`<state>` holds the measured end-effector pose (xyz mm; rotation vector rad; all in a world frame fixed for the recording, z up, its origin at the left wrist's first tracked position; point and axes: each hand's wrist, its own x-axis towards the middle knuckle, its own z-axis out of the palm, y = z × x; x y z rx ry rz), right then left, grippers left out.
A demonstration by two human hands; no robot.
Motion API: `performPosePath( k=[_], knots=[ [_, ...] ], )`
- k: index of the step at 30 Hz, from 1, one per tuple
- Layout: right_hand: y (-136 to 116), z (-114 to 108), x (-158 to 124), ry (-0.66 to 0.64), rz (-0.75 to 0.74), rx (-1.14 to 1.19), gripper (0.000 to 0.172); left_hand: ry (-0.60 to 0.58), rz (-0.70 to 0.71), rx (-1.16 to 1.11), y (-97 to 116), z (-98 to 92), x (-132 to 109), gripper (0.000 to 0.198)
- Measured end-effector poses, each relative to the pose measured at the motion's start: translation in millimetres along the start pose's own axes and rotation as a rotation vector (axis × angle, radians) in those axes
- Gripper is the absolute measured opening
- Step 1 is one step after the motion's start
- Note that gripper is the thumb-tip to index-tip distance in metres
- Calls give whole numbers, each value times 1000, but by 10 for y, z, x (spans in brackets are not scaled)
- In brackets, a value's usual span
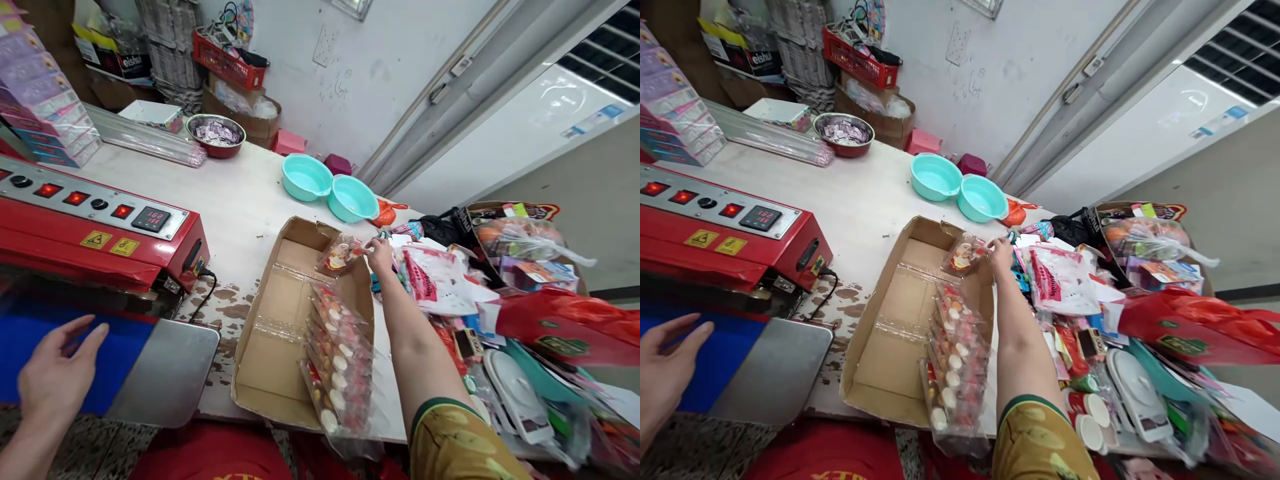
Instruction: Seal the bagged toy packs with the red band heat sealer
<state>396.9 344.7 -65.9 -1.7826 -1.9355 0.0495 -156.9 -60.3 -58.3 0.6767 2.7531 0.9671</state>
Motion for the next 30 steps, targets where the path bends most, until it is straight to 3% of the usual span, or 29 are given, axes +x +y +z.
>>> performPosePath(
  k=[4,6,8,12,16,20,23,26,28,30],
  knots=[
    [-17,-10,38,-81,-142,66,20,-192,50,-91,173,220,-213,37],
    [-25,-13,50,-88,-154,94,14,-249,99,-75,258,276,-286,32],
    [-14,-26,68,-54,-130,116,7,-275,136,-69,340,295,-355,31],
    [-25,-131,117,28,-110,219,23,-289,215,-35,407,281,-450,32],
    [-222,-460,132,129,-97,584,29,-266,255,-9,368,256,-471,31],
    [-682,-1031,-6,73,-141,757,25,-194,317,-59,535,237,-514,30],
    [-1228,-1412,-302,41,-258,720,17,-203,407,-239,946,217,-622,29],
    [-1859,-1531,-746,-76,-356,773,12,-385,430,-509,1493,186,-754,37],
    [-2246,-1438,-1061,-240,-373,876,12,-601,376,-759,1798,167,-800,54],
    [-2561,-1241,-1339,-426,-357,988,13,-796,223,-961,1962,150,-794,63]
  ],
)
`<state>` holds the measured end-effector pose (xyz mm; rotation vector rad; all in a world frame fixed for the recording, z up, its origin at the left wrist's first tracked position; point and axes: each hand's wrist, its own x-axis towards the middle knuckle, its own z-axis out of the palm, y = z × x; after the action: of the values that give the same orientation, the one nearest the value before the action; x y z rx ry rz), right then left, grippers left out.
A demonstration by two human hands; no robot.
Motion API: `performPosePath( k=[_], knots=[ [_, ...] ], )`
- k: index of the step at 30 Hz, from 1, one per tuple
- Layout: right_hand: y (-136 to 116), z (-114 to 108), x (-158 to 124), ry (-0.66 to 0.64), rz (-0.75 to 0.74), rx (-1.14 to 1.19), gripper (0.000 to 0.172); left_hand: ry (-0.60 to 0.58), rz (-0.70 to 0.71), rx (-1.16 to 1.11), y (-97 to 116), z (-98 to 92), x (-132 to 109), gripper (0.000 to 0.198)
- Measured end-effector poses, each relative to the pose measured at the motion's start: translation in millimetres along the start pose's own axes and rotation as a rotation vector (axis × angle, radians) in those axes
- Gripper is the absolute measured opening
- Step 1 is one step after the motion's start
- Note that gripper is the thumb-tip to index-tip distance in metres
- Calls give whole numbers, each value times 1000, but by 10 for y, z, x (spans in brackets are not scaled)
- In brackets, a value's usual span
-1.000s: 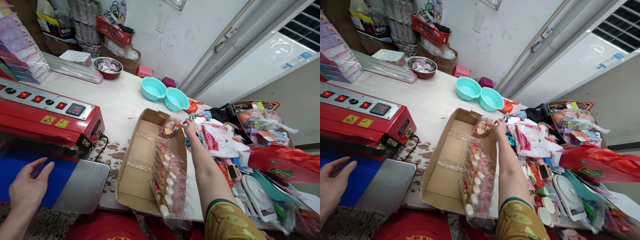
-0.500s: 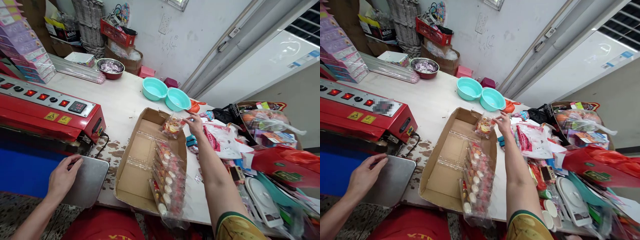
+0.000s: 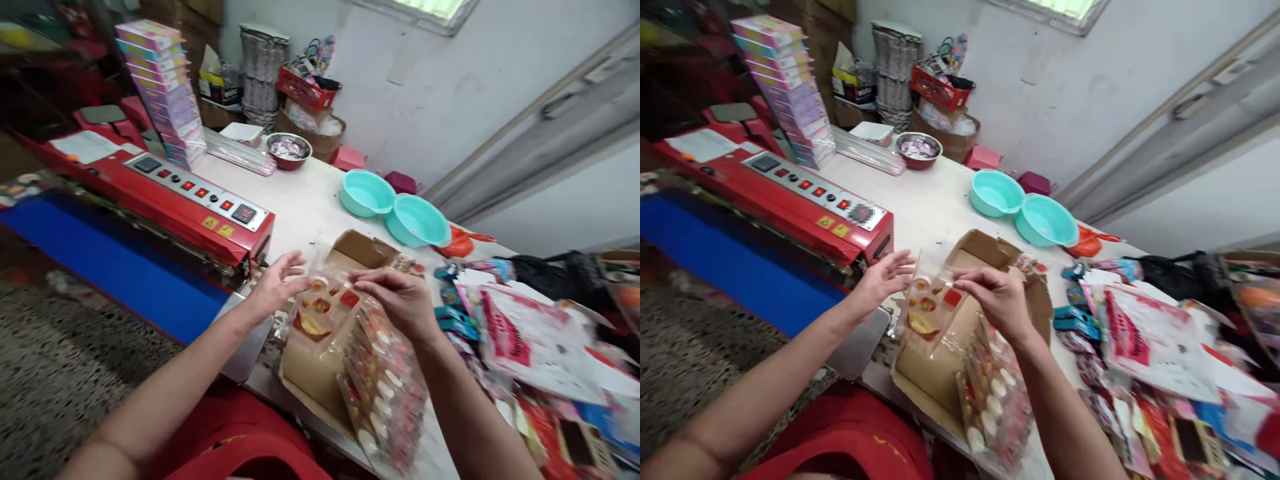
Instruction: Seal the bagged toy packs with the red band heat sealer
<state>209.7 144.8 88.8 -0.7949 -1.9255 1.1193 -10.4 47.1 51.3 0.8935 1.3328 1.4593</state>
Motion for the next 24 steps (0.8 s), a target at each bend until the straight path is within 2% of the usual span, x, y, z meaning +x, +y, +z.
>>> performPosePath(
  k=[2,4,9,14,17,21,24],
  knots=[
    [78,393,-31,-73,78,118,15,4,-150,-168,23,-35,19,57],
    [205,704,-45,-80,162,200,17,93,-243,-239,-32,-157,-19,48],
    [508,1276,-105,-29,333,321,25,376,-207,-277,-394,-513,-120,38],
    [704,1819,-172,-4,453,419,35,583,-276,-209,-771,-812,-26,35],
    [815,2105,-106,34,529,528,42,586,-359,-216,-823,-1060,10,33],
    [945,2462,90,63,560,562,42,519,-476,-209,-716,-1463,-74,36],
    [981,2722,193,128,600,601,44,546,-501,-183,-635,-1721,-151,37]
  ],
)
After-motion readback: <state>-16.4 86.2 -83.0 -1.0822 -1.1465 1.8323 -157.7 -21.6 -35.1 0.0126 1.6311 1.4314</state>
